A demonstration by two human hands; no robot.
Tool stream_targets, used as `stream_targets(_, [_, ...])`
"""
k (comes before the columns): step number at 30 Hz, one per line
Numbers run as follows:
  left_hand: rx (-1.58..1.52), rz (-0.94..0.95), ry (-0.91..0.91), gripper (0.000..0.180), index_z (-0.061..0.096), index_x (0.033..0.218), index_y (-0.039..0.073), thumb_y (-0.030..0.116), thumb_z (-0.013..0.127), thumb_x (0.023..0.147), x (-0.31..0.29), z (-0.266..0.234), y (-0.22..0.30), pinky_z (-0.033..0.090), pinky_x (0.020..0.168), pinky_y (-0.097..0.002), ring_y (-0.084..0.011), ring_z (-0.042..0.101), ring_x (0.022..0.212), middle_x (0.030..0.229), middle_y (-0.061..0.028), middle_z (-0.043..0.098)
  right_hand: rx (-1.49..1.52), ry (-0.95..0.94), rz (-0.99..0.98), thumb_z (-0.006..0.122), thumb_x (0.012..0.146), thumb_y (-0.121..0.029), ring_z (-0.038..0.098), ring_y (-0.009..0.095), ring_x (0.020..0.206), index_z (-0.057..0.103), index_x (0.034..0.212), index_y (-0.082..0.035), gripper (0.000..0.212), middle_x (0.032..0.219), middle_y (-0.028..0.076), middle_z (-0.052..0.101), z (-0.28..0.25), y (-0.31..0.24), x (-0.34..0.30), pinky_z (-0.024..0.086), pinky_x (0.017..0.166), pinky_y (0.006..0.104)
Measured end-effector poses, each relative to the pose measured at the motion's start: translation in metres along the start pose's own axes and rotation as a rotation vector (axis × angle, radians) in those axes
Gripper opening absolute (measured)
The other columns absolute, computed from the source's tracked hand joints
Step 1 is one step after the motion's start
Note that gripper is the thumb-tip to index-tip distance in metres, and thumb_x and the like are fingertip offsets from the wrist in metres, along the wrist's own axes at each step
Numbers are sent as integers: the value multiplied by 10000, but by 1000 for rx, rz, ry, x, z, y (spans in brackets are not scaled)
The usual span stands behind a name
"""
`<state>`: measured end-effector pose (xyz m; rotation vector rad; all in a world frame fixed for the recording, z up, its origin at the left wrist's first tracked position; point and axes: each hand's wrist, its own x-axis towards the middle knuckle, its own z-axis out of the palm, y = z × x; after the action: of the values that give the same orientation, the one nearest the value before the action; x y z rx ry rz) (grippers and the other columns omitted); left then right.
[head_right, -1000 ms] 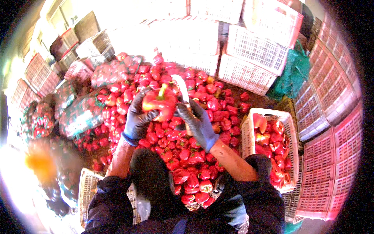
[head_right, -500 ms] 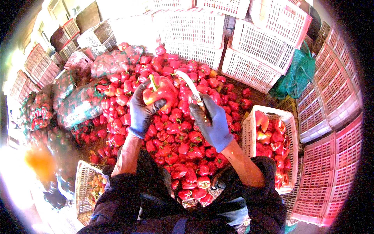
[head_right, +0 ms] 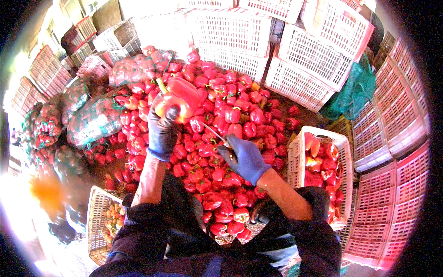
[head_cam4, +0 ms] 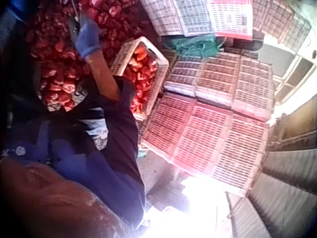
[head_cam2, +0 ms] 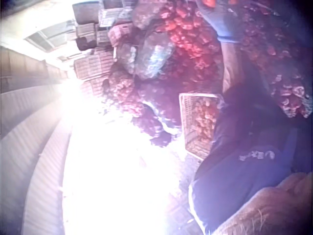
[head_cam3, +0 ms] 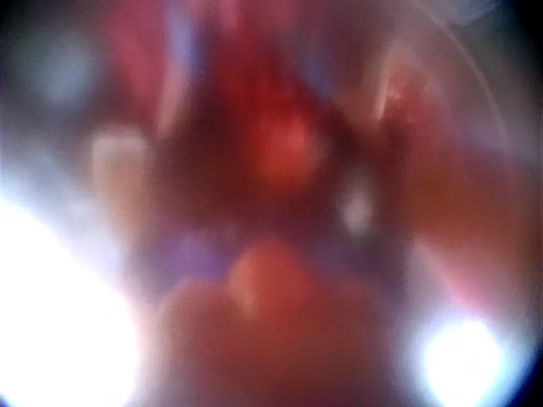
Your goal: The person processes bell peppers by cutting off the tops and removing the seeds using a curved knife, then placing the prepared peppers into a plastic crate.
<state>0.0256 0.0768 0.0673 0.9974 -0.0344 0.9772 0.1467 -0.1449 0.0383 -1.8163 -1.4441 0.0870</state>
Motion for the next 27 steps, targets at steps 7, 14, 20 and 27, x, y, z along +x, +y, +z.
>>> stream_targets(7, [-65, -253, -189, 549, 589, 1357, 23, 200, 821, 891, -9, -17, -19, 529, 994, -343, -159, 660, 1120, 1231, -48, 694, 576, 217, 328, 680, 1001, -134, 644, 75, 788, 602, 1278, -18, 310, 958, 18, 678, -25, -17, 17, 546, 684, 258])
stream_targets(14, [-74, -455, -317, 685, 467, 1470, 14, 355, 754, 950, -36, 11, -42, 480, 1064, -343, -166, 598, 1216, 1337, -72, 621, 648, 67, 53, 927, 758, -314, 576, 206, 1249, 449, 1488, -19, 921, 1362, 102, 596, -29, -17, 36, 463, 1086, 364])
stream_targets(20, [222, -599, -368, 755, 433, 1475, -21, 488, 683, 976, -34, 11, -38, 460, 1081, -340, -170, 569, 1237, 1324, -84, 610, 443, 32, 76, 977, 644, -343, 564, 238, 1295, 443, 1469, -25, 1032, 1378, 136, 588, -20, 6, 19, 450, 1114, 388])
stream_targets(27, [438, -371, -560, 1178, 282, 1568, -10, 416, 952, 698, -27, 17, -32, 432, 1125, -379, -210, 494, 1346, 1476, -126, 500, 392, 56, 80, 973, 622, -322, 659, 264, 1176, 543, 1347, -29, 892, 1259, 148, 669, -23, 14, 13, 515, 1028, 396])
